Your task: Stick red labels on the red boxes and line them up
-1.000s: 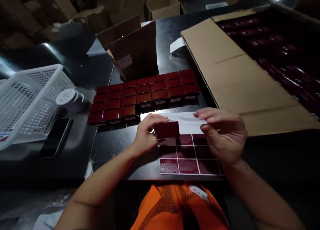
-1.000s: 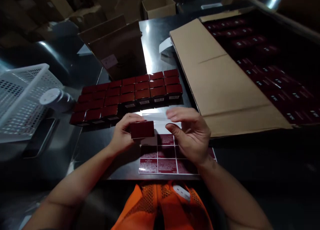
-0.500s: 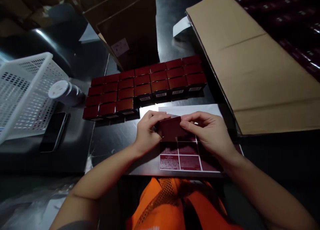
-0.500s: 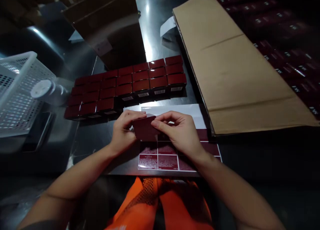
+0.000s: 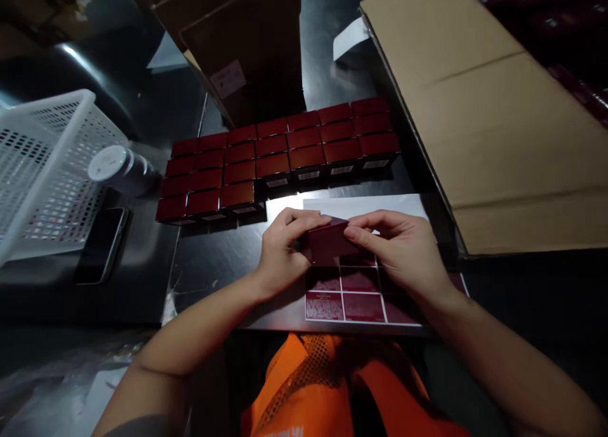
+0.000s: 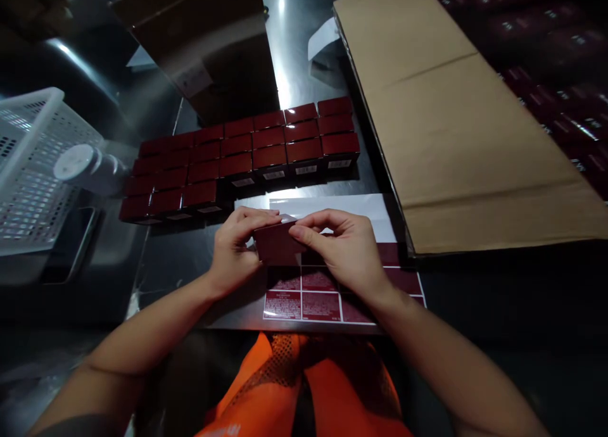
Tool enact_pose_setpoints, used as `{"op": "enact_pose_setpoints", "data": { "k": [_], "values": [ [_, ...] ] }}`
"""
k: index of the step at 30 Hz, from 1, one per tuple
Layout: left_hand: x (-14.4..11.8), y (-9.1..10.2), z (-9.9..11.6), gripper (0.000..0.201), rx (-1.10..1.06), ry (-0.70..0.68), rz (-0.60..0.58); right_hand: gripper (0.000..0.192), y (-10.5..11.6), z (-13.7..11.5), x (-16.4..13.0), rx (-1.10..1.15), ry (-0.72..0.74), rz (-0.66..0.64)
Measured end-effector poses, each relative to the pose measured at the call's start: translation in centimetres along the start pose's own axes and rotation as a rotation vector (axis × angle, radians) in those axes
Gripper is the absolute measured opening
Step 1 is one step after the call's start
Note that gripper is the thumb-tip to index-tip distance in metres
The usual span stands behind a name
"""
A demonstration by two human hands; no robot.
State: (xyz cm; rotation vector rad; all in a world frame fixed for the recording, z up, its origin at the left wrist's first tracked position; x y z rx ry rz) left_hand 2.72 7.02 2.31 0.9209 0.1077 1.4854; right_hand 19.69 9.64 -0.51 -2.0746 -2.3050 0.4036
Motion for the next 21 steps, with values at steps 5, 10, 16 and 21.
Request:
{"op": "enact_pose_setpoints", "data": {
  "k": [5, 10, 16, 21],
  "values": [
    [0.0, 0.0, -0.1, 0.043, -0.010, 0.010, -0.002, 0.028, 0.0, 0.0, 0.0, -0.009, 0.012, 0.004],
    [-0.1, -0.1, 0.0, 0.041, -0.007, 0.003, -0.002, 0.023, -0.1, -0.3, -0.2, -0.027, 0.049, 0.006],
    [-0.1, 0.2, -0.1, 0.037, 0.016, 0.005, 0.019, 0.037, 0.8, -1.3, -0.5, -0.180, 0.205, 0.148],
    [-0.5, -1.0, -2.9, 0.053, -0.307, 0.325, -0.045, 0.048, 2.8, -5.2, -0.5, -0.128, 0.535, 0.348]
  ]
}}
Point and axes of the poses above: each hand's wrist, its own x-axis towards the middle knuckle, its own y-axis out of the back of the hand, z = x × y, the point moved 9 cm from there along x, towards the middle knuckle, and after that the axes turned 8 degrees about x, right-handed, at the moved point
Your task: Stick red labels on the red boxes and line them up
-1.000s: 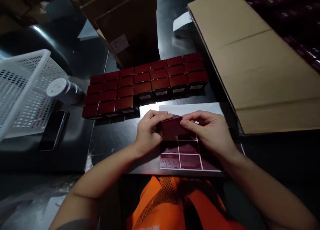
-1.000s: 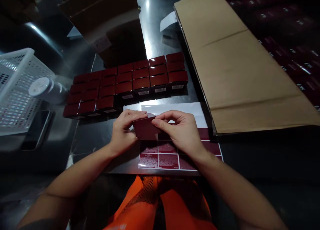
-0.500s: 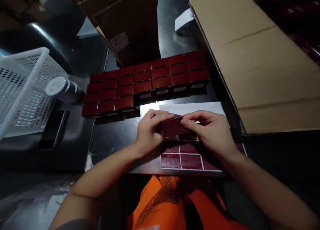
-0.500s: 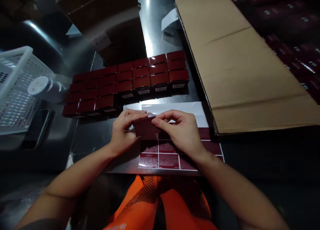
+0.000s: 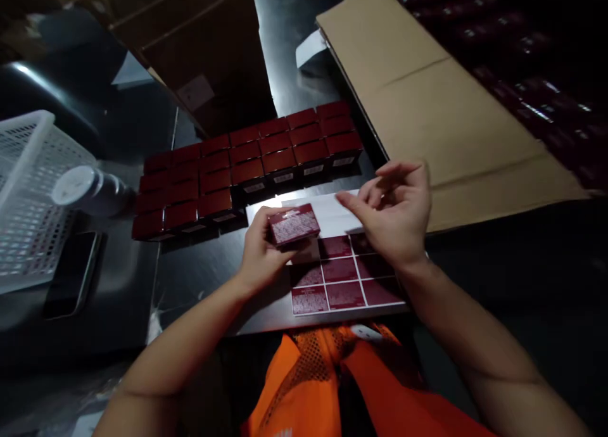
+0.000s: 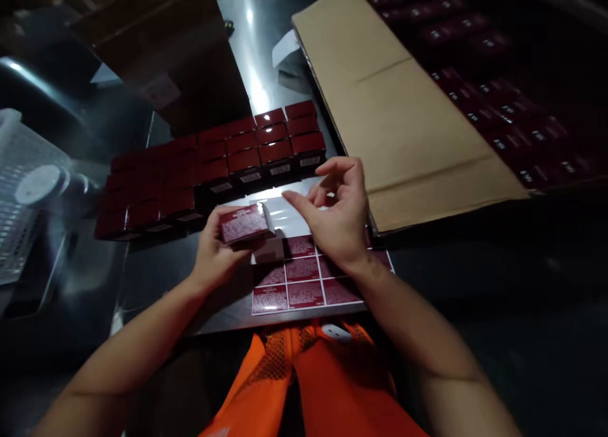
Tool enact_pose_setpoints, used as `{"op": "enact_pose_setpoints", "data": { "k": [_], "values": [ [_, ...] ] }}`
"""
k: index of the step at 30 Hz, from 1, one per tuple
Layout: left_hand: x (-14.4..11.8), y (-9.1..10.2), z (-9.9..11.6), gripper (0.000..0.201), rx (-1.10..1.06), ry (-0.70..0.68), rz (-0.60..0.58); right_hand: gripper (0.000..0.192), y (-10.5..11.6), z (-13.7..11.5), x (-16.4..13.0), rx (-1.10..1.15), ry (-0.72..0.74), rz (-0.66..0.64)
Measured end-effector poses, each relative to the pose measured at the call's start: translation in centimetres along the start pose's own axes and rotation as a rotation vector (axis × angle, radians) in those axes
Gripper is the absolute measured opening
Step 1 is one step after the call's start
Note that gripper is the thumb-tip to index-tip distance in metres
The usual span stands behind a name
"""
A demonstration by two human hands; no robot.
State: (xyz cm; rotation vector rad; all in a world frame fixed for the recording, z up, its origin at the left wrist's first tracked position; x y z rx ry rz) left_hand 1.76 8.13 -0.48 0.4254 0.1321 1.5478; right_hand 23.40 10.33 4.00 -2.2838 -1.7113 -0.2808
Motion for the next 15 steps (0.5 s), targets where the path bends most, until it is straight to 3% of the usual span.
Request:
{"op": "enact_pose_setpoints", "data": {
  "k": [4, 6, 8, 11, 13, 15],
  "values": [
    [-1.0, -2.4, -2.3, 0.056, -0.415, 0.327, -0.085, 0.036, 1.8, -6.2, 0.5, 0.230, 0.356, 0.091],
    [-1.4, -3.7, -2.6, 0.059, -0.533, 0.407, -0.123, 0.029, 2.0, -9.0, 0.0, 0.147, 0.467, -0.018],
    [-1.4, -4.7, -2.6, 0.061, -0.627, 0.434, -0.146, 0.023, 1.2, -9.9, -1.1, -0.092, 0.503, -0.254],
    [-1.1, -5.4, -2.4, 0.064, -0.725, 0.413, -0.165, 0.023, 0.6, -6.2, -3.2, -0.403, 0.379, -0.624],
    [-1.0, -5.6, -2.4, 0.065, -0.756, 0.399, -0.176, 0.028, 1.3, -2.5, -4.2, -0.529, 0.274, -0.716],
    [-1.0, -5.6, -2.4, 0.064, -0.758, 0.385, -0.182, 0.035, 2.1, 0.1, -5.0, -0.587, 0.270, -0.714]
  ]
}}
Point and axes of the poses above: each hand's wrist, its own x-axis towards the middle knuckle, its own y-axis out of the back of the hand, z = x × y, the point moved 9 cm from there along x, towards the middle knuckle, and after that the axes turned 8 degrees about x, right-handed, at the moved point
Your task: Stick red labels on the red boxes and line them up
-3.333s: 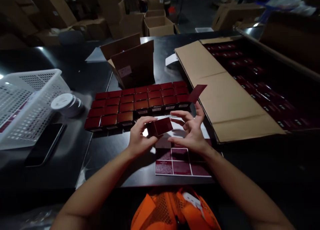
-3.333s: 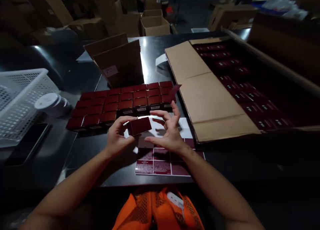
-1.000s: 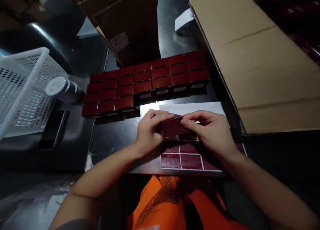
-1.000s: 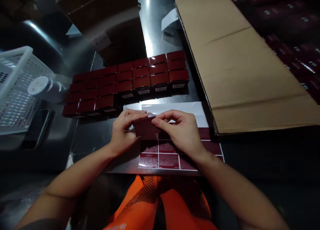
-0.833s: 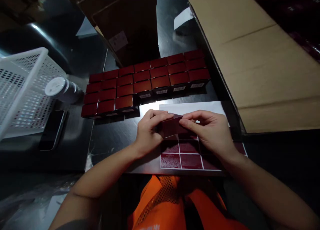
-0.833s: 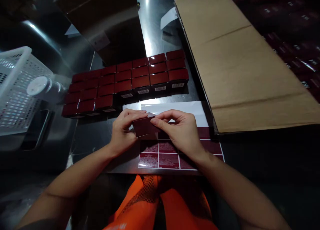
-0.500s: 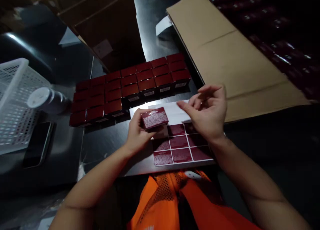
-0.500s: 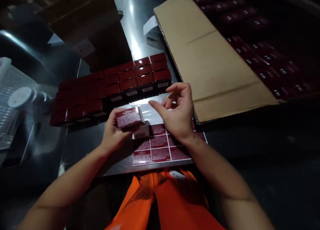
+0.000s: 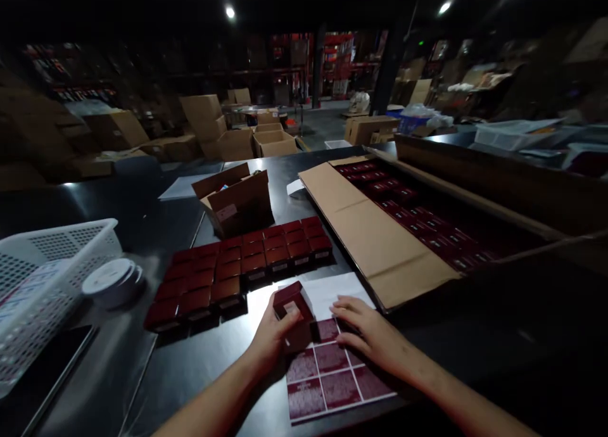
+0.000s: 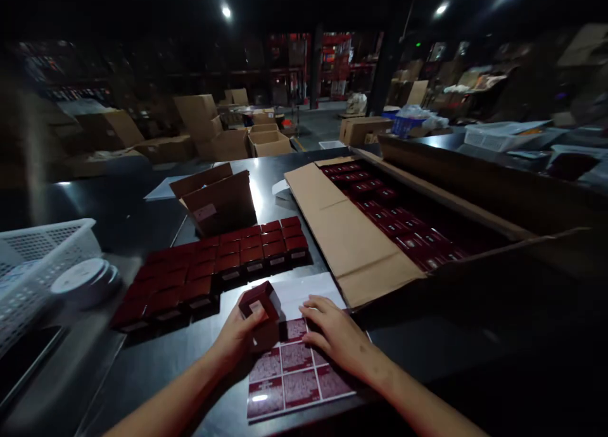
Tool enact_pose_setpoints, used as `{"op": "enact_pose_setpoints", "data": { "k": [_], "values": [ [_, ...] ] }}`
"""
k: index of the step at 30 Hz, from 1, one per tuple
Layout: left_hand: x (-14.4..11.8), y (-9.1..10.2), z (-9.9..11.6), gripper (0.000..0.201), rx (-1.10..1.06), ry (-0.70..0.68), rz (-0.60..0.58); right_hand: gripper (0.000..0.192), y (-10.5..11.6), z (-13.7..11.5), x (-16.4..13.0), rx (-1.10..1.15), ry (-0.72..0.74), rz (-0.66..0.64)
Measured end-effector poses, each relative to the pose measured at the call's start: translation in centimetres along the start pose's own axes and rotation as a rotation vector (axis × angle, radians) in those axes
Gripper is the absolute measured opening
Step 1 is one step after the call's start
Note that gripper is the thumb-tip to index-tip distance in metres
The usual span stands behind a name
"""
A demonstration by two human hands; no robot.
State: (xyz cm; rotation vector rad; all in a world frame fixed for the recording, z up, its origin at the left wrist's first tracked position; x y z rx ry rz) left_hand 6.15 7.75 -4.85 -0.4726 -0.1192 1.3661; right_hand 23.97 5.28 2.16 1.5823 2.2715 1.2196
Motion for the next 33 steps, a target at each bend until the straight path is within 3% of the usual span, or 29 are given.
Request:
{"op": "enact_pose_setpoints", "data": {
  "k": [3, 6, 9, 13, 20, 23, 28, 33],
  "values": [
    [-0.2, 0.4, 0.1, 0.062, 0.027, -0.010, 0.031, 0.032, -1.4, 1.2, -0.8, -0.009, 0.027, 0.023],
    [-0.3, 0.7, 0.4, 0.060, 0.047, -0.004, 0.072, 0.030, -1.7, 0.5, -0.7, -0.002, 0.126, 0.061],
    [-0.3, 0.7, 0.5, 0.065, 0.068, 0.001, 0.083, 0.041, -1.7, -0.1, -0.4, -0.015, 0.195, 0.098],
    [-0.2, 1.5, 0.1, 0.068, 0.133, 0.015, 0.101, 0.051, -2.2, 0.3, 0.2, -0.089, 0.183, 0.099],
    [-0.4, 3.1, 1.5, 0.064, 0.254, -0.060, 0.172, 0.023, -2.7, 0.6, 0.2, -0.081, 0.052, 0.008],
    [0.1, 2.9, 1.6, 0.067, 0.270, -0.083, 0.132, 0.025, -3.2, 1.4, -0.4, -0.009, 0.008, 0.010],
    [0.6, 3.2, 0.8, 0.064, 0.244, -0.088, 0.109, 0.019, -3.0, 0.8, -1.2, -0.069, 0.171, 0.142],
    [0.6, 2.9, 0.6, 0.060, 0.179, -0.101, 0.078, 0.011, -3.2, -0.6, -1.2, -0.119, 0.277, 0.142]
  ]
}}
Point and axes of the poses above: each hand's wrist, its own x-axis towards the middle knuckle, its own y-axis out of the back of the hand, z = x × y, the point moved 9 cm from there along x, towards the middle knuckle, and after that the axes turned 8 degrees about x, right-handed, at the moved point
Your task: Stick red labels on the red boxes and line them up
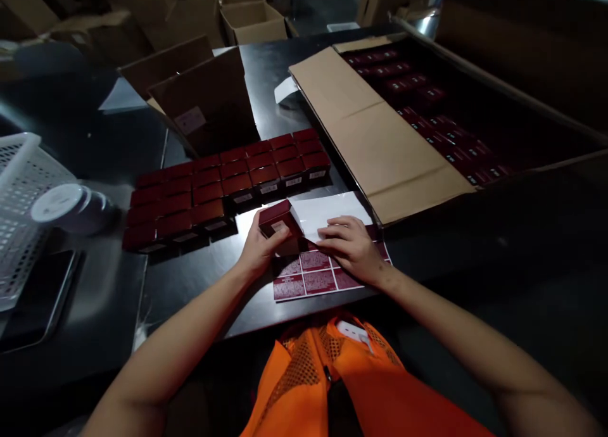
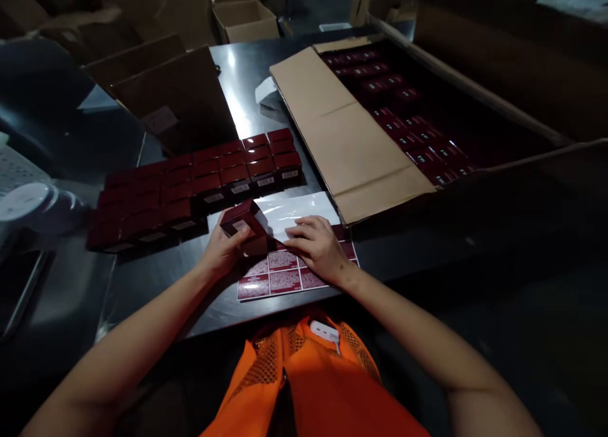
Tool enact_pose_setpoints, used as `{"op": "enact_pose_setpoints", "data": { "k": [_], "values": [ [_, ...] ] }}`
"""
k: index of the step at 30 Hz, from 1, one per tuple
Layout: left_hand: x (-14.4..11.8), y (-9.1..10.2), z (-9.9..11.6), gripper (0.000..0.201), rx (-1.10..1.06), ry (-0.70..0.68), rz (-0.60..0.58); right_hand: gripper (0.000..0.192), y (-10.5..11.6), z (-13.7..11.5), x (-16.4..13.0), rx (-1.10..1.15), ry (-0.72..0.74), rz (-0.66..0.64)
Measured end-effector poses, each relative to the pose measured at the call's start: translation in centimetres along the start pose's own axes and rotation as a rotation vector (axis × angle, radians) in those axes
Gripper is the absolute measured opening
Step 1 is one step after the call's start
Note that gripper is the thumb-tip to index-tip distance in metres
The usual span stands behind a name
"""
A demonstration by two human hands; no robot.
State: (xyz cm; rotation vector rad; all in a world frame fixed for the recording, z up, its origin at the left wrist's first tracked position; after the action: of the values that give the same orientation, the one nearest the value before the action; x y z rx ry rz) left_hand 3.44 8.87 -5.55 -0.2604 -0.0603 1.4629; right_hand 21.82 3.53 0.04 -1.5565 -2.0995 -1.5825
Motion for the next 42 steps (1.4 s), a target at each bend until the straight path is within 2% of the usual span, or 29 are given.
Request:
{"op": "enact_pose_setpoints", "data": {
  "k": [4, 6, 8, 10, 12, 13, 14, 15, 17, 20, 23, 25, 27, 29, 32, 35, 37, 39, 41, 42],
  "values": [
    [0.1, 0.1, 0.1, 0.060, -0.025, -0.005, -0.006, 0.014, 1.1, -1.9, 0.3, 0.086, 0.125, -0.041],
    [0.1, 0.2, 0.4, 0.062, -0.009, -0.010, -0.003, 0.013, 2.9, -2.5, 0.6, 0.204, 0.133, 0.029],
    [-0.1, 0.2, 0.8, 0.063, 0.001, -0.025, -0.012, 0.017, 4.9, -2.2, 0.9, 0.288, 0.059, 0.161],
    [-0.3, -0.1, 1.2, 0.063, -0.007, -0.045, -0.047, 0.046, 5.7, -1.5, 1.2, 0.333, -0.069, 0.238],
    [-0.6, -0.9, 1.4, 0.064, -0.030, -0.065, -0.120, 0.092, 4.7, -1.3, 1.6, 0.385, -0.159, 0.214],
    [-0.8, -1.4, 1.5, 0.065, -0.034, -0.081, -0.172, 0.109, 3.8, -1.4, 1.9, 0.422, -0.184, 0.184],
    [-1.0, -1.9, 1.7, 0.065, -0.028, -0.100, -0.230, 0.118, 3.0, -1.5, 2.1, 0.464, -0.202, 0.168],
    [-1.2, -2.4, 1.9, 0.064, -0.011, -0.128, -0.285, 0.120, 2.5, -1.7, 2.3, 0.503, -0.221, 0.173],
    [-1.5, -2.7, 2.7, 0.060, 0.079, -0.228, -0.334, 0.111, 2.2, -1.9, 2.6, 0.546, -0.243, 0.241],
    [-2.0, -2.3, 4.6, 0.054, 0.388, -0.428, -0.272, 0.102, 3.1, -3.0, 2.8, 0.472, -0.170, 0.326],
    [-2.7, -2.6, 5.7, 0.060, 0.650, -0.524, -0.251, 0.096, 3.5, -4.4, 2.9, 0.401, -0.053, 0.293],
    [-3.2, -2.8, 6.0, 0.055, 0.709, -0.528, -0.256, 0.093, 3.4, -4.4, 2.9, 0.430, -0.072, 0.241],
    [-3.4, -2.8, 6.1, 0.046, 0.725, -0.520, -0.229, 0.085, 3.9, -4.0, 2.8, 0.433, -0.158, 0.237],
    [-3.4, -2.6, 6.2, 0.043, 0.716, -0.513, -0.192, 0.070, 5.9, -3.7, 2.6, 0.382, -0.212, 0.359],
    [-3.1, -2.5, 6.0, 0.045, 0.663, -0.477, -0.183, 0.041, 9.8, -4.0, 2.0, 0.325, -0.196, 0.629],
    [-2.9, -2.2, 5.3, 0.051, 0.491, -0.389, -0.198, 0.029, 10.9, -3.7, 1.6, 0.437, -0.197, 0.724],
    [-2.8, -2.1, 4.1, 0.059, 0.285, -0.250, -0.213, 0.045, 9.8, -2.9, 1.6, 0.551, -0.257, 0.667],
    [-3.0, -2.3, 2.9, 0.066, 0.090, -0.105, -0.247, 0.082, 7.3, -2.4, 1.8, 0.638, -0.344, 0.512],
    [-3.3, -2.9, 2.7, 0.066, -0.004, -0.069, -0.304, 0.113, 4.6, -2.6, 2.0, 0.715, -0.392, 0.348],
    [-3.4, -3.2, 3.1, 0.064, 0.005, -0.097, -0.335, 0.117, 3.6, -2.7, 2.0, 0.744, -0.399, 0.302]
  ]
}}
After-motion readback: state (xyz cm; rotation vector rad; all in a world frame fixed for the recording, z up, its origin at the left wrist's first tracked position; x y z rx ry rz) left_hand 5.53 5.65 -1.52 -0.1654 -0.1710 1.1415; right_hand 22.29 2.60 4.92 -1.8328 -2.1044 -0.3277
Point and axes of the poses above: each hand's wrist, its own x-axis towards the middle knuckle, its own y-axis out of the back of the hand, z = x × y, the point moved 9 cm from there along x, towards the middle knuckle, and after that the axes turned 8 degrees about x, right-handed, at the moved point
